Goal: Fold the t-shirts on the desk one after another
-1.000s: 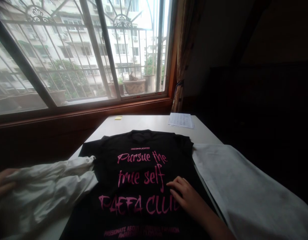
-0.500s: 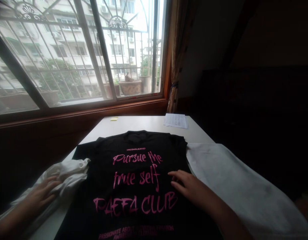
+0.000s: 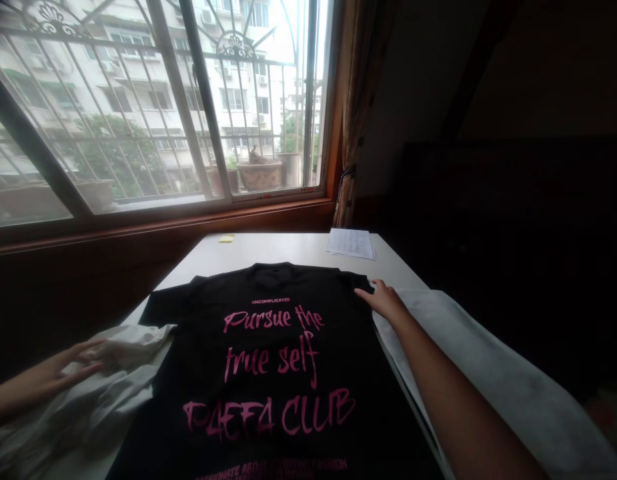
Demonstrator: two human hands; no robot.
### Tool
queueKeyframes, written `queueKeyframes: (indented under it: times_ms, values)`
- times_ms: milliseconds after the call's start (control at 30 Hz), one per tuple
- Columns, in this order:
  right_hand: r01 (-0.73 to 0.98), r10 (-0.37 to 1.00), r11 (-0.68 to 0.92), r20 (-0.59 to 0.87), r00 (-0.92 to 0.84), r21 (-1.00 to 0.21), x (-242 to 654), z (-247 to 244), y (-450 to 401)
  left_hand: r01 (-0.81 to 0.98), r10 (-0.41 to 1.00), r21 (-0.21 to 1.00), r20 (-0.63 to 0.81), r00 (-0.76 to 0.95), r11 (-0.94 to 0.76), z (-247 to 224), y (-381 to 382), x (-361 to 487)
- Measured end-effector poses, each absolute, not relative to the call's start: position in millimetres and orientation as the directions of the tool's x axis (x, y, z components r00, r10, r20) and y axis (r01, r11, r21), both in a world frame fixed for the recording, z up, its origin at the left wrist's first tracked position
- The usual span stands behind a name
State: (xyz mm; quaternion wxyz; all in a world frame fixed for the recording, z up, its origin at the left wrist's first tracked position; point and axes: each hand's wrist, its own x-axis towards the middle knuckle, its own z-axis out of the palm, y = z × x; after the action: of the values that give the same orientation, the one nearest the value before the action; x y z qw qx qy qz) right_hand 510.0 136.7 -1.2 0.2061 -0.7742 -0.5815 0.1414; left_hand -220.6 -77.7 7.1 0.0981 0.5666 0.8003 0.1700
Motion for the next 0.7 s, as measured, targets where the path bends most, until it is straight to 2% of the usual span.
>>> queueKeyframes:
  times_ms: [100, 167, 300, 400, 467, 567, 633, 700]
  values:
    - [0.814, 0.955, -0.236, 0.028, 0.295, -0.531, 500.6, -3.9, 147.7, 0.846, 0.923, 0.379, -0.069, -0.377, 0.374, 23.2, -52.7, -234.9]
    - [0.8, 0.962, -0.186, 0.058, 0.265, -0.57, 495.5, -3.9, 153.1, 0.869, 0.939, 0.358, -0.091, -0.331, 0.341, 31.0, -33.1, -233.6]
    - [0.785, 0.958, -0.098, 0.156, 0.241, -0.611, 490.3, 4.0, 158.0, 0.946, 0.992, 0.324, 0.112, -0.066, 0.026, 24.5, -0.6, -198.7]
    - [0.716, 0.899, -0.005, 0.311, 0.309, -0.698, 491.4, 14.3, 157.3, 0.946, 0.973, 0.261, 0.176, 0.152, -0.195, 5.1, 17.7, -162.7]
    - [0.587, 0.847, 0.081, 0.365, 0.385, -0.806, 494.5, 20.0, 156.4, 0.932, 0.955, 0.233, 0.171, 0.242, -0.278, -8.5, 29.7, -142.2]
    - [0.225, 0.818, 0.198, 0.288, 0.498, -0.954, 502.9, 22.8, 155.1, 0.915, 0.93, 0.188, 0.166, 0.327, -0.356, -25.3, 48.5, -118.3]
    - [-0.023, 0.805, 0.223, 0.171, 0.569, -0.974, 511.3, 20.1, 153.7, 0.916, 0.925, 0.157, 0.156, 0.345, -0.369, -33.1, 59.6, -105.2]
    - [-0.164, 0.786, 0.208, 0.065, 0.614, -0.964, 520.9, 14.8, 151.2, 0.933, 0.939, 0.129, 0.127, 0.32, -0.336, -38.3, 68.0, -93.2]
